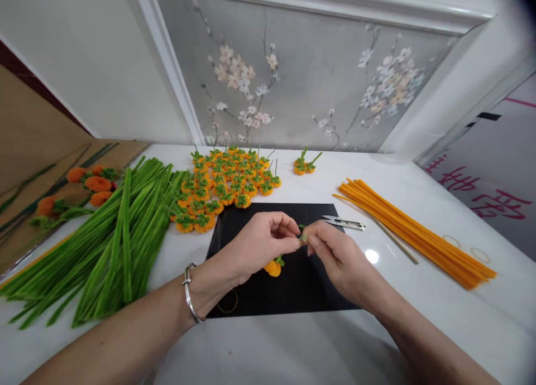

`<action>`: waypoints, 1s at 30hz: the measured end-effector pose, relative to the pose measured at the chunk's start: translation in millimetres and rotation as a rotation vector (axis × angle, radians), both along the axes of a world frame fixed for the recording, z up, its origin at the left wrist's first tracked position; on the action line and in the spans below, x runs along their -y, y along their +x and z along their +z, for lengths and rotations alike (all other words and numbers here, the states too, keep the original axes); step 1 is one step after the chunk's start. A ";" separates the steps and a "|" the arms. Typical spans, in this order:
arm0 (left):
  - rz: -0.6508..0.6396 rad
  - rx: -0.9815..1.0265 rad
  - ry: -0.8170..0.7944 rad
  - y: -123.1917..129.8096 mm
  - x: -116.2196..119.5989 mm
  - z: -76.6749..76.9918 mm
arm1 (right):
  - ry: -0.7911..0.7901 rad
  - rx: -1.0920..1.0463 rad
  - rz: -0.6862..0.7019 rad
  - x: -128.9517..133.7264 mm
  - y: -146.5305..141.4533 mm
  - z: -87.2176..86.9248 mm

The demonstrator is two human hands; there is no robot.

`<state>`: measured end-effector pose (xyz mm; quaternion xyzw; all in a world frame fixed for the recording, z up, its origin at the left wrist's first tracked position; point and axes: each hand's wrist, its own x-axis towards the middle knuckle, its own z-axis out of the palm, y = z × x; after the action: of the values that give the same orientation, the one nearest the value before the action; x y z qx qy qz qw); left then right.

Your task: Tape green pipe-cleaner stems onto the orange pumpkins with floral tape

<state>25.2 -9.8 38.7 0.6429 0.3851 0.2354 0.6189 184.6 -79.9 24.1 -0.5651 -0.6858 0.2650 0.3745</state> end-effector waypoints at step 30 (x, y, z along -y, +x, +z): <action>-0.208 -0.275 0.558 -5.7 -3.1 1.3 | -0.013 0.205 -0.023 -2.1 1.6 -5.3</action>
<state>19.4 -6.8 40.0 0.8493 0.3180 0.1783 0.3818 186.2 -77.8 18.8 -0.5994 -0.7124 0.2057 0.3015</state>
